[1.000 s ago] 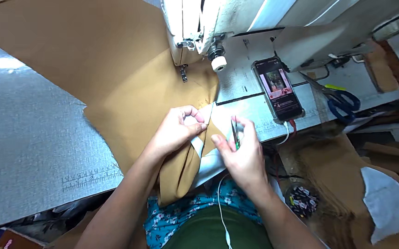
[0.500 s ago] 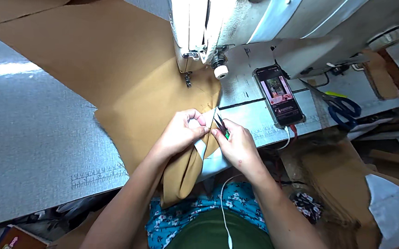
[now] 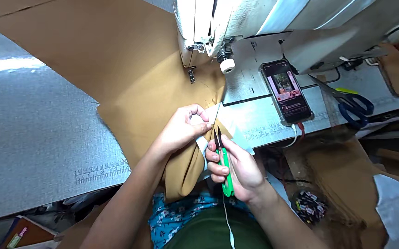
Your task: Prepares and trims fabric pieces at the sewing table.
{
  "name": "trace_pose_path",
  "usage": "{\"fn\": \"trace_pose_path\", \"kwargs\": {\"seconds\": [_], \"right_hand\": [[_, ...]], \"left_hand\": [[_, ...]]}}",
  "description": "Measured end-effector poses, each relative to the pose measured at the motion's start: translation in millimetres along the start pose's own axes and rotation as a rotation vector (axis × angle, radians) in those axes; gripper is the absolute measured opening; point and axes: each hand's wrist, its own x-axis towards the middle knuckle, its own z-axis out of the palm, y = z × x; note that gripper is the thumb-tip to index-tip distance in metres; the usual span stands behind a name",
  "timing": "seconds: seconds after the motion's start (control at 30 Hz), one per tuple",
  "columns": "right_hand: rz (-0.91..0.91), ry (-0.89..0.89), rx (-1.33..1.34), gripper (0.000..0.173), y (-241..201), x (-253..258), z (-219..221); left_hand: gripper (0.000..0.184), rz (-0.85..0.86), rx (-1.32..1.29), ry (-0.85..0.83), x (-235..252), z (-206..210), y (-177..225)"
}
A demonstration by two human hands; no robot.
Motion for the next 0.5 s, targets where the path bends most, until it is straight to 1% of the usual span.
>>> {"fn": "trace_pose_path", "kwargs": {"seconds": [0.1,0.5], "right_hand": [[0.019,0.036,0.001,0.049,-1.5,2.1,0.4],[0.066,0.050,0.013,0.049,-5.1,5.2,1.7]], "left_hand": [[0.011,-0.001,0.010,0.000,1.1,1.0,0.7],[0.011,0.007,0.014,0.020,-0.7,1.5,2.0]]}}
